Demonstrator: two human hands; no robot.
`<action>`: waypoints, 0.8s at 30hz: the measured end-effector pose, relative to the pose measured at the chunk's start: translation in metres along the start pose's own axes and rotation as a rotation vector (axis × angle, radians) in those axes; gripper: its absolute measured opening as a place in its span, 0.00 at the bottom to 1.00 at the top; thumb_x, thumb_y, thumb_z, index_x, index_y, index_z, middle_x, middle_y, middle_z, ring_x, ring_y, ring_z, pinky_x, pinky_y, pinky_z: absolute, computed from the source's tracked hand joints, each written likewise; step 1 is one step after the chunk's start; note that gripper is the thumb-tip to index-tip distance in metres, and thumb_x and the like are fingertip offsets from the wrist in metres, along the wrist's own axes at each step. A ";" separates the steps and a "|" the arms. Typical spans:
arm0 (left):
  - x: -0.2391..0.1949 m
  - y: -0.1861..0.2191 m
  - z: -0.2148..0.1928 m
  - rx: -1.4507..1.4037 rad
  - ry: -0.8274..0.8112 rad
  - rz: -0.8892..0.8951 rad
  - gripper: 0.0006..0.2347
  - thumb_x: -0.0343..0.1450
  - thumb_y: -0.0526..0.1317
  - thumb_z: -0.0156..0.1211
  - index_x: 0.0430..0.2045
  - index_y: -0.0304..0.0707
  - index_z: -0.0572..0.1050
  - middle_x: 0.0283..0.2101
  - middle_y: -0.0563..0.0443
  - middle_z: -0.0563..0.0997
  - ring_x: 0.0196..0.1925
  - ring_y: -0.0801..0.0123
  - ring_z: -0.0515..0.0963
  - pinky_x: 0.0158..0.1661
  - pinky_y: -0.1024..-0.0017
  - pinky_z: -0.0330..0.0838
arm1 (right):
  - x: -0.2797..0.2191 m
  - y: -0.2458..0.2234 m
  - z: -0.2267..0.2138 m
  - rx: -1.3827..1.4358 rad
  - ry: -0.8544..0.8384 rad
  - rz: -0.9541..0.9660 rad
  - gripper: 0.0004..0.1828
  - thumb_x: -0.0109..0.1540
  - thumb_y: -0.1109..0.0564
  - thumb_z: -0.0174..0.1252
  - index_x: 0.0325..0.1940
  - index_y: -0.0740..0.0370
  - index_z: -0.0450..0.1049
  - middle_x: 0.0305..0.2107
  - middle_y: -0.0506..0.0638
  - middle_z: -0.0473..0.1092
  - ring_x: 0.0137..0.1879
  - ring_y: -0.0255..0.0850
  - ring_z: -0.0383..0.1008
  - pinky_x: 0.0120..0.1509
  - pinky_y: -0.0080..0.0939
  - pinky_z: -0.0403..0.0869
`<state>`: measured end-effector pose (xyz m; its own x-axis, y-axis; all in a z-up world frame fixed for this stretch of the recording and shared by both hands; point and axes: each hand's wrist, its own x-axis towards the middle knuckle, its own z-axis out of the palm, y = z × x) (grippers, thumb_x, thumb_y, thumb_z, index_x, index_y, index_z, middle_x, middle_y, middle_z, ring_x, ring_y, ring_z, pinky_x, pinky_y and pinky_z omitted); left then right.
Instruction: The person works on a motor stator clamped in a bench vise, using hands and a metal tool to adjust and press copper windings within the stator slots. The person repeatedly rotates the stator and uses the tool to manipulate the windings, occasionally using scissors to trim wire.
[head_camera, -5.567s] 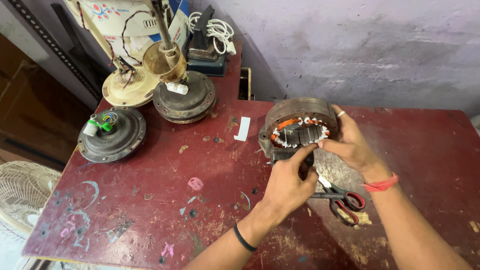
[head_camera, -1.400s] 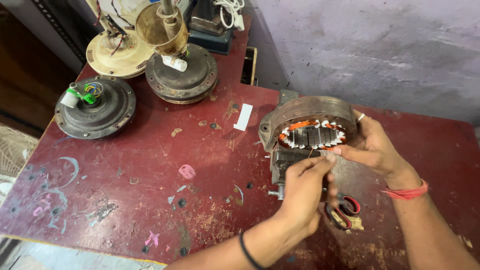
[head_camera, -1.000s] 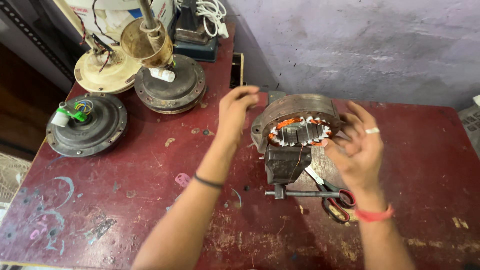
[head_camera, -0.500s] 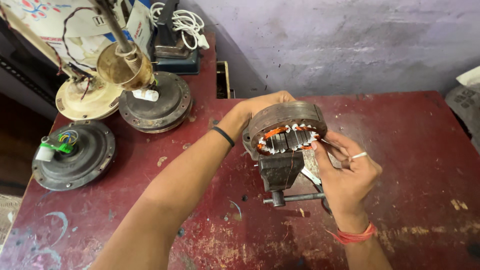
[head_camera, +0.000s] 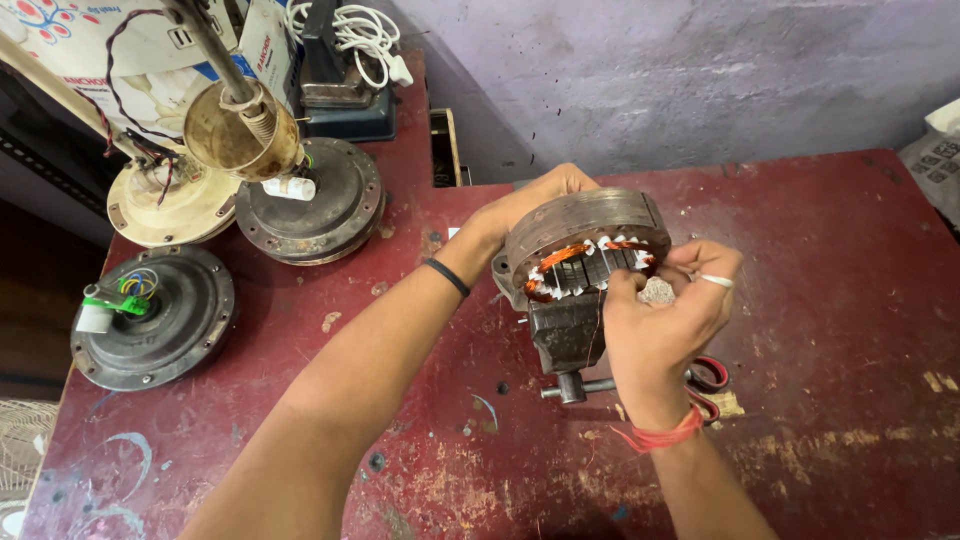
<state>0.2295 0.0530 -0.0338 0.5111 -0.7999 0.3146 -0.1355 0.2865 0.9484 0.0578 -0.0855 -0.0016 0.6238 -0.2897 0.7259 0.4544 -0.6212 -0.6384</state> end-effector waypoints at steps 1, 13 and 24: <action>0.000 0.000 0.000 -0.012 0.007 -0.018 0.08 0.68 0.34 0.70 0.39 0.31 0.85 0.36 0.56 0.86 0.35 0.85 0.79 0.37 0.80 0.77 | -0.001 0.002 0.003 0.001 0.012 -0.004 0.26 0.54 0.77 0.64 0.48 0.68 0.58 0.45 0.56 0.61 0.50 0.44 0.73 0.51 0.41 0.79; 0.002 -0.019 -0.014 0.023 -0.024 -0.026 0.08 0.72 0.38 0.68 0.35 0.28 0.85 0.34 0.60 0.84 0.34 0.86 0.74 0.35 0.79 0.74 | -0.015 0.014 0.006 0.421 0.012 0.221 0.26 0.60 0.74 0.65 0.55 0.66 0.59 0.47 0.50 0.63 0.53 0.35 0.70 0.60 0.34 0.75; 0.001 -0.010 -0.011 -0.025 -0.028 -0.076 0.09 0.69 0.35 0.69 0.39 0.29 0.84 0.37 0.55 0.86 0.36 0.82 0.80 0.39 0.77 0.78 | -0.025 0.009 -0.003 0.655 0.029 0.435 0.20 0.62 0.71 0.64 0.59 0.72 0.72 0.47 0.53 0.75 0.55 0.34 0.75 0.60 0.32 0.74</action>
<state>0.2405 0.0553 -0.0436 0.4952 -0.8340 0.2433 -0.0763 0.2372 0.9685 0.0443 -0.0865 -0.0245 0.8188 -0.4330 0.3769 0.4613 0.1055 -0.8810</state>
